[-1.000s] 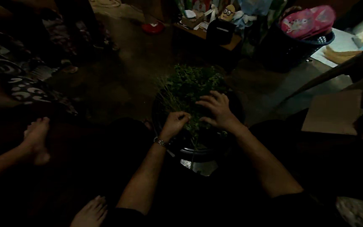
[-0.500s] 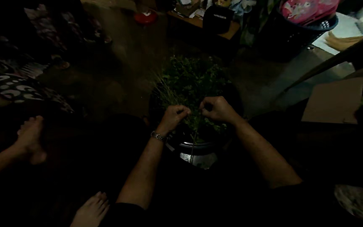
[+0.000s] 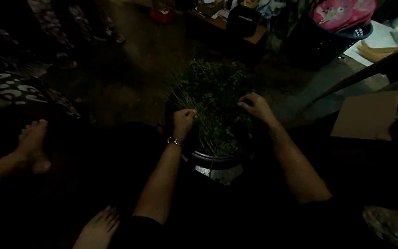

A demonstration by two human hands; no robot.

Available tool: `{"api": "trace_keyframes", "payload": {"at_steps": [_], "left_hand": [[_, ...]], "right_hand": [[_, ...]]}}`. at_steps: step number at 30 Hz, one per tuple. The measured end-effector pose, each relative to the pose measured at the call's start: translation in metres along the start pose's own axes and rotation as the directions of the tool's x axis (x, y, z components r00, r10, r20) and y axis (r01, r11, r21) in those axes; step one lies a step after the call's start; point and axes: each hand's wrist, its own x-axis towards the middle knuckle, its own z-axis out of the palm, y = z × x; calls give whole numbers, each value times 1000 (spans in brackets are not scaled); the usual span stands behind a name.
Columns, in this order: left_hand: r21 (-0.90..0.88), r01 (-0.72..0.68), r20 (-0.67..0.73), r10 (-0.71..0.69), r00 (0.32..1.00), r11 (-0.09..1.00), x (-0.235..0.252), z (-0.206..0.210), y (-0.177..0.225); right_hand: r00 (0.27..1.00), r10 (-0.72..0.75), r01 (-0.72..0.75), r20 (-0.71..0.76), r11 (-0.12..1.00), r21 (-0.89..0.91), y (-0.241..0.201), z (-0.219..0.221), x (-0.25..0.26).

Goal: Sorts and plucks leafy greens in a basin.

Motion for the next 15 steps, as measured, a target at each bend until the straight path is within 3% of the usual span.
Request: {"api": "trace_keyframes", "payload": {"at_steps": [2,5,8,12,15], "left_hand": [[71,24,27,-26,999,997,5,12,-4],[190,81,145,-109,983,978,12,25,-9],[313,-27,207,-40,977,949,17,37,-18],[268,-59,436,-66,897,962,15,45,-18],[258,-2,517,-136,845,966,6,47,-16]], "right_hand": [[984,147,-139,101,987,-82,7,31,13],[879,358,-312,314,931,-188,15,75,25],[770,483,-426,417,876,-227,20,108,25],[784,448,-498,429,867,6,36,146,24],[805,451,-520,386,849,94,11,139,22]]}}
